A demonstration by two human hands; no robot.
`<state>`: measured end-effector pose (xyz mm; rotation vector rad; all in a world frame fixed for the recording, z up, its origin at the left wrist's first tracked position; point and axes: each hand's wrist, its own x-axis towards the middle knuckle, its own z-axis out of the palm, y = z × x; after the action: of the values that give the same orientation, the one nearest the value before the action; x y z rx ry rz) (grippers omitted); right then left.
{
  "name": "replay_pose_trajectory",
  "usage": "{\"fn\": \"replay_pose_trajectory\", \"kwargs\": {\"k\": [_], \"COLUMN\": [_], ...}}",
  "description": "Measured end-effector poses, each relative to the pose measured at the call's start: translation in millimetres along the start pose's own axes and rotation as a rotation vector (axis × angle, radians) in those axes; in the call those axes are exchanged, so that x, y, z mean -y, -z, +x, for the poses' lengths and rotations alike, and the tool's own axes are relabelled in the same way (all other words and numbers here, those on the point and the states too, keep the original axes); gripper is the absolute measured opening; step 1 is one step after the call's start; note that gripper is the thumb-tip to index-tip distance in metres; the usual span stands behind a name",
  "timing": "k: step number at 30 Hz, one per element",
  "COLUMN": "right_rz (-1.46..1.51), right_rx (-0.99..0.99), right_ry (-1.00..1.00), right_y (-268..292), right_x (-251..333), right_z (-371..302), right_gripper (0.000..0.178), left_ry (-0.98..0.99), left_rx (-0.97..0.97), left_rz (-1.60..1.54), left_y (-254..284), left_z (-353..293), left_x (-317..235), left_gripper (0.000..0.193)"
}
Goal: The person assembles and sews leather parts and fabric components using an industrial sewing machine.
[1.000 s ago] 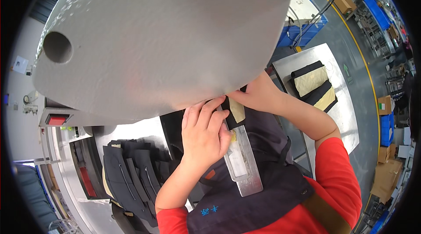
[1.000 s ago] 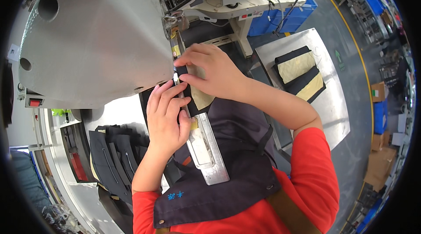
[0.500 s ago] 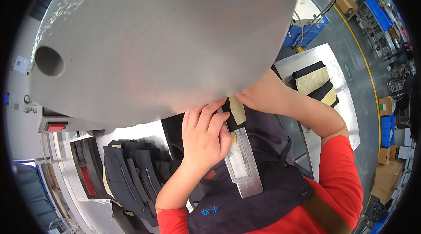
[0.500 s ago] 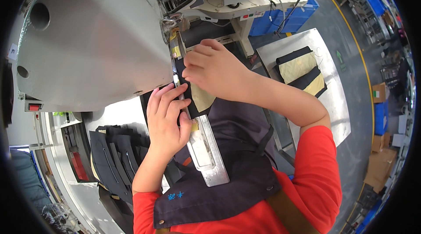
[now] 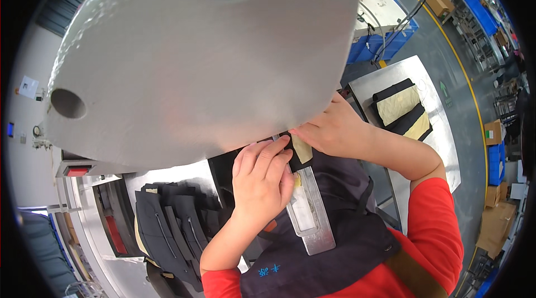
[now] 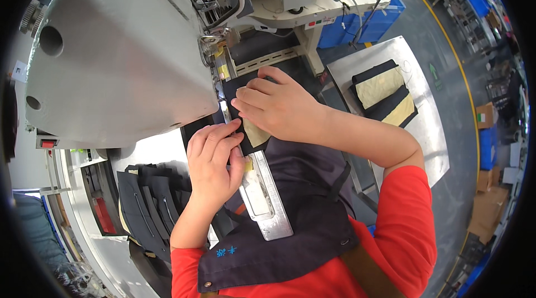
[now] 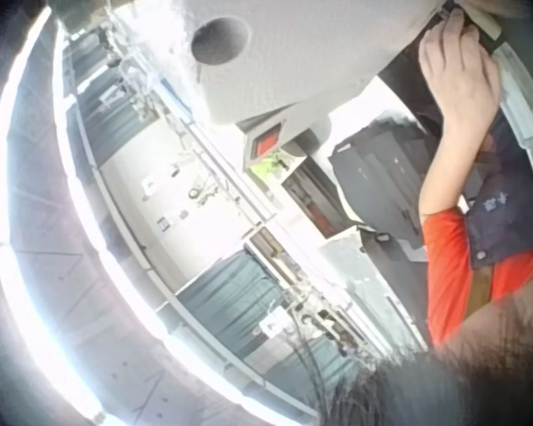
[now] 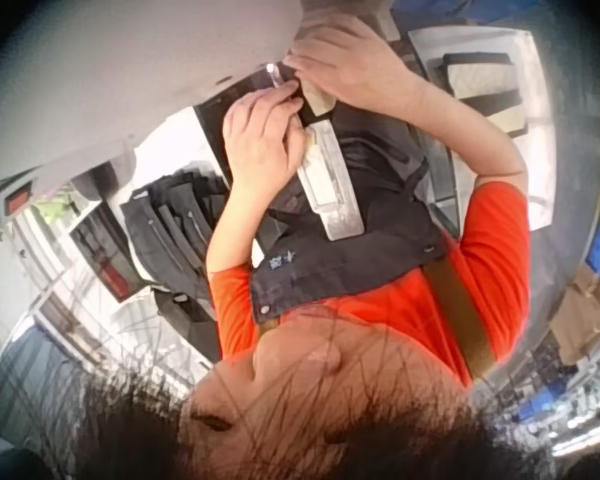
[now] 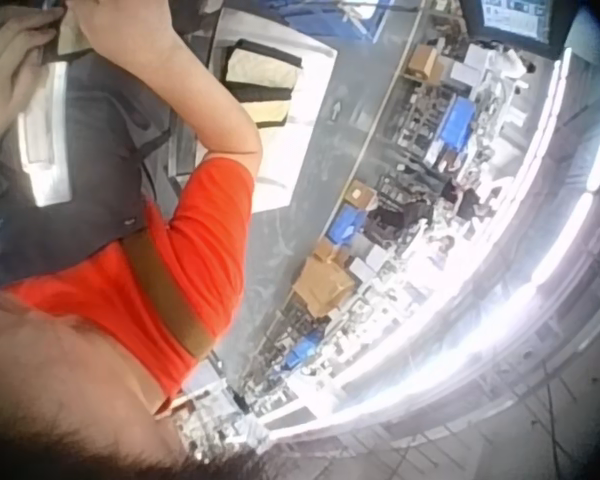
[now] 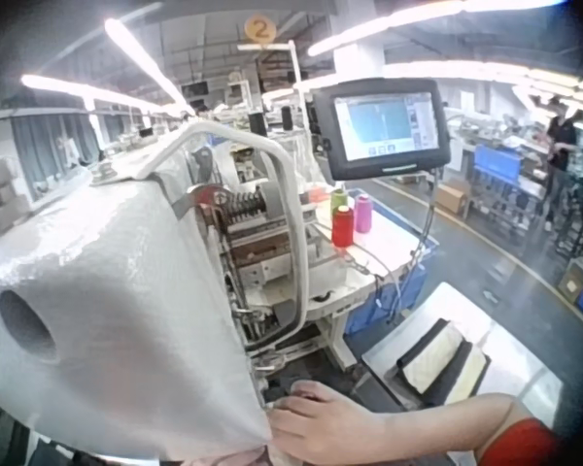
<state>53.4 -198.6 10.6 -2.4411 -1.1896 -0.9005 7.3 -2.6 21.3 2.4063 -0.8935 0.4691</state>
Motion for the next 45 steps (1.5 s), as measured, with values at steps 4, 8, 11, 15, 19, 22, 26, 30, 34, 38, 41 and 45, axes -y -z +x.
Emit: {"fn": "replay_pose_trajectory", "kwargs": {"k": [4, 8, 11, 15, 19, 22, 26, 30, 34, 38, 41, 45], "right_rz": [0.002, -0.008, -0.023, 0.008, -0.033, 0.003, 0.057, 0.136, 0.171, 0.114, 0.137, 0.185], "right_rx": [0.006, 0.016, 0.036, 0.026, 0.027, 0.013, 0.044, 0.001, 0.043, 0.062, 0.052, 0.0], "right_ry": [-0.013, -0.026, -0.024, -0.046, -0.065, -0.102, -0.12, -0.056, -0.053, -0.006, -0.029, -0.077], "right_y": [1.4, 0.4, 0.5, -0.7, -3.0, -1.2, 4.2, 8.3, 11.7, 12.1, 11.2, 8.8], "right_x": [0.5, 1.4, -0.1, -0.2, -3.7, -3.1, 10.4, 35.3, 37.6, 39.7, 39.1, 39.3], "right_z": [1.0, 0.4, 0.2, 0.3, 3.9, 4.1, -6.1, -25.9, -28.2, -30.0, -31.1, -30.8], "right_gripper": [0.027, 0.026, 0.026, 0.026, 0.024, 0.024, 0.027, 0.028, 0.032, 0.031, 0.03, 0.027], "left_ry": [0.002, -0.001, 0.006, 0.0, 0.021, 0.036, 0.043, 0.057, 0.061, 0.049, 0.024, -0.011], "left_rx": [-0.011, -0.004, 0.001, 0.005, -0.011, 0.004, 0.009, 0.005, 0.008, -0.035, -0.069, -0.062], "left_rz": [-0.024, -0.022, -0.025, -0.026, -0.031, -0.038, -0.048, -0.065, -0.07, -0.108, -0.1, 0.036], "left_y": [-0.2, 0.0, 0.3, 0.2, -1.7, -1.7, 0.1, -2.0, -2.3, -6.0, -5.3, 1.6], "left_z": [-0.3, 0.1, 2.1, 0.4, 5.1, 5.9, 5.1, 6.0, 4.5, -2.8, -13.9, -17.7], "left_x": [-0.3, 0.7, 2.2, 1.4, 5.0, 5.6, 7.1, 6.3, 7.1, 12.6, 7.9, -0.7], "left_gripper": [0.022, 0.022, 0.022, 0.02, 0.02, 0.019, 0.018, 0.019, 0.02, 0.023, 0.026, 0.027]}}
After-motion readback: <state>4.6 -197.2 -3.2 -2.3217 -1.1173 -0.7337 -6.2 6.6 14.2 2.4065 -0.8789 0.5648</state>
